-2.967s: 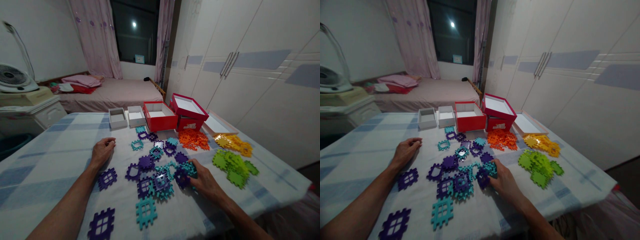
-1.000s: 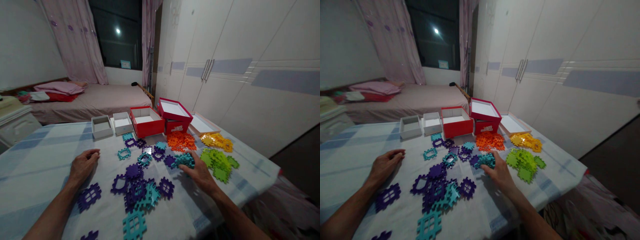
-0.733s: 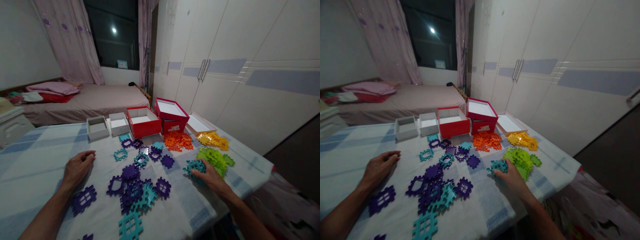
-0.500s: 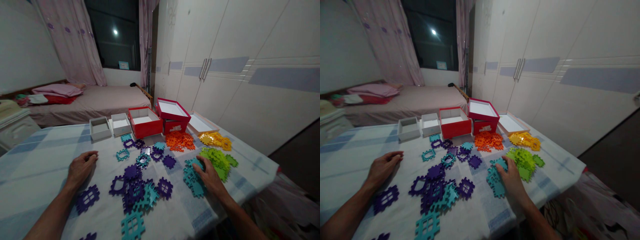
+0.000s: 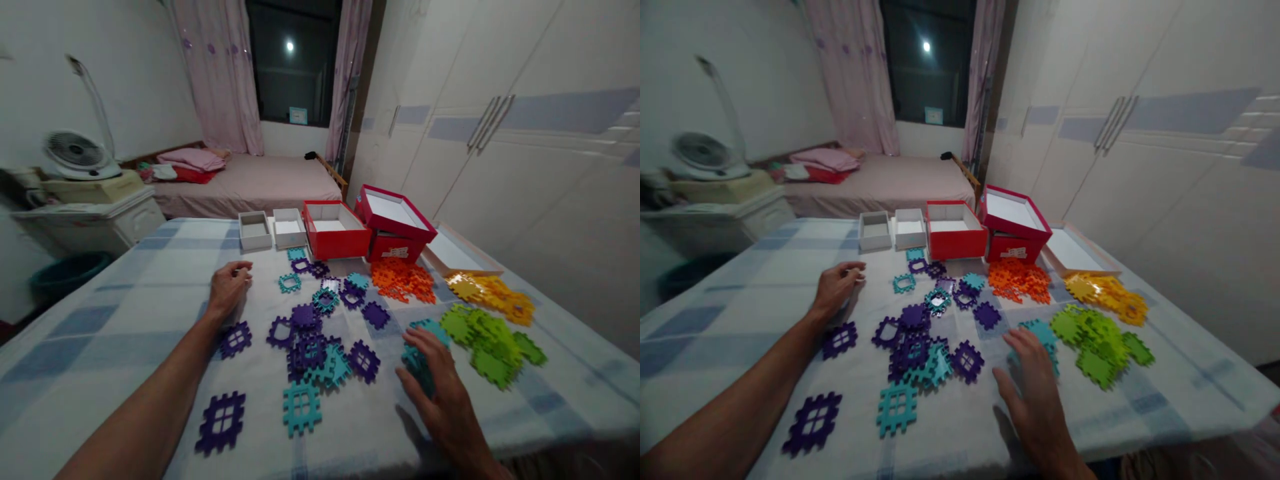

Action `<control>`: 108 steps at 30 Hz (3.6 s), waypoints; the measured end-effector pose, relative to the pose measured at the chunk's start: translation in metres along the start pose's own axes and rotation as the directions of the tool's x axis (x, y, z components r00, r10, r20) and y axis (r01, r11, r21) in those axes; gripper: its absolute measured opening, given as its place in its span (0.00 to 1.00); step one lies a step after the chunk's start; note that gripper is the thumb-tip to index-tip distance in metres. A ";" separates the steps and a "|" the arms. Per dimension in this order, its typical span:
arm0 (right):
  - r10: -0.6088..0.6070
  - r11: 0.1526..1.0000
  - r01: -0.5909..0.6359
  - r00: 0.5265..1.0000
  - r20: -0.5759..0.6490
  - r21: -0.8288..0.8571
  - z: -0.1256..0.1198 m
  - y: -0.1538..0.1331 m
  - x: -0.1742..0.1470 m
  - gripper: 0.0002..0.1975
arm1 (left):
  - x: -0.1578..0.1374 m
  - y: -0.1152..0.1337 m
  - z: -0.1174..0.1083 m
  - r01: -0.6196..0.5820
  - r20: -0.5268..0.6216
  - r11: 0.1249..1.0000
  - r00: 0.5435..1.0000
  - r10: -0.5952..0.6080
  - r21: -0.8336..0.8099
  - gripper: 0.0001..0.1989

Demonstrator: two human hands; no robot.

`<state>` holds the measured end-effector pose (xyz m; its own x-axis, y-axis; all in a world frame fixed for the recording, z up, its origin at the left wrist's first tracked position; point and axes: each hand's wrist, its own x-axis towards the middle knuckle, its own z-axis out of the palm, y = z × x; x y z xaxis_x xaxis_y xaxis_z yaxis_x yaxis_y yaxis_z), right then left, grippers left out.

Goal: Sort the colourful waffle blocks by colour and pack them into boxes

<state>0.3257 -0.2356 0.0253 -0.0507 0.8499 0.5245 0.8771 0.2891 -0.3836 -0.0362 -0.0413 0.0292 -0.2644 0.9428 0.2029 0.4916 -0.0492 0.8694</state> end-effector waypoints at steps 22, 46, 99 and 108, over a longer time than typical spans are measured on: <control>-0.108 0.993 0.091 0.944 0.310 0.068 0.020 -0.022 -0.015 0.23 | -0.133 -0.009 -0.017 -0.918 0.631 0.261 0.395 0.667 0.298 0.51; -0.089 0.994 0.108 0.849 0.520 -0.005 0.039 -0.065 0.068 0.32 | -0.022 -0.015 0.010 -0.281 0.108 0.948 0.958 0.266 0.152 0.22; -0.013 0.998 -0.015 0.886 0.463 0.056 0.040 -0.051 0.071 0.05 | -0.088 0.027 -0.059 -0.467 0.525 0.631 0.844 0.110 0.620 0.25; 0.078 0.892 -0.243 0.913 0.400 0.380 0.032 -0.042 0.074 0.08 | -0.080 0.018 -0.058 -0.461 0.493 0.759 0.843 0.213 0.460 0.21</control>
<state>0.2703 -0.1708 0.0561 -0.1690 0.9749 0.1448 0.6135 0.2190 -0.7587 -0.0539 -0.1370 0.0550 0.2908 0.9473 0.1340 0.8766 -0.3200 0.3595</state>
